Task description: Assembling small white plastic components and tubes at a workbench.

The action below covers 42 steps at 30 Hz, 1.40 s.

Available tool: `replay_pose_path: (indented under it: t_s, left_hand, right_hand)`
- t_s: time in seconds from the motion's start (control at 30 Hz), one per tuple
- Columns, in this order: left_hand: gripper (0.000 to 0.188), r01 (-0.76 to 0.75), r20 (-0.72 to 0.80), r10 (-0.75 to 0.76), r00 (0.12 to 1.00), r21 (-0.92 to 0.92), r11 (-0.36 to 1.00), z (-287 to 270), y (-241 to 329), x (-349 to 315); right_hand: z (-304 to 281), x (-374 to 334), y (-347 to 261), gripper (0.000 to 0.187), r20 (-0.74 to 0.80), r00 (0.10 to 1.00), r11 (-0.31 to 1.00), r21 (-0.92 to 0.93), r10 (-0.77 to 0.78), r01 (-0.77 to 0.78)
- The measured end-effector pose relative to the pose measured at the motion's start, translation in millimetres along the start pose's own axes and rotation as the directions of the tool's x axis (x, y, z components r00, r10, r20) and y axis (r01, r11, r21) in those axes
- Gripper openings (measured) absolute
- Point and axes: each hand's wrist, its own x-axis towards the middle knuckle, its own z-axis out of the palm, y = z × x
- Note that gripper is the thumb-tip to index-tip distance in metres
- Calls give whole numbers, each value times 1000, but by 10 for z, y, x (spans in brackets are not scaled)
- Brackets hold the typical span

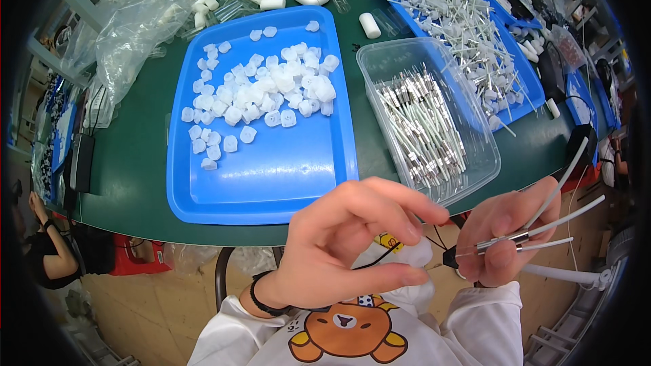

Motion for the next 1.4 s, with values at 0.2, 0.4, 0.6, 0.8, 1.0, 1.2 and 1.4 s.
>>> replay_pose_path:
  t_s: [0.2, 0.4, 0.6, 0.8, 1.0, 1.2, 1.4]
  left_hand:
    - [42, -74, 51, 72, 996, 46, 996, 28, -41, 4]
    - [37, -140, 69, 133, 989, 110, 984, 16, -62, -18]
    - [32, -215, 142, 195, 970, 135, 967, 4, -80, 10]
    - [32, -235, 144, 214, 966, 150, 960, -1, -85, 7]
    - [31, -220, 118, 206, 971, 125, 967, 12, -83, -6]
    - [30, -270, 117, 255, 960, 137, 953, 11, -104, -10]
    - [25, -321, 36, 319, 947, 152, 935, 25, -141, -33]
  right_hand:
    - [41, -21, -38, 22, 68, 997, 997, 59, -44, 40]
    - [-38, 52, 23, 15, 313, 944, 995, 39, -100, 93]
    - [-112, 177, 2, 30, 610, 731, 923, 5, -307, 384]
    - [-127, 111, 85, 33, 572, 722, 885, 16, -390, 465]
    - [-103, 102, 115, 33, 548, 708, 854, 25, -447, 519]
    - [-86, 143, 13, 31, 624, 694, 849, -90, -360, 521]
    - [-62, 29, -32, 17, 459, 875, 939, -206, -155, 275]
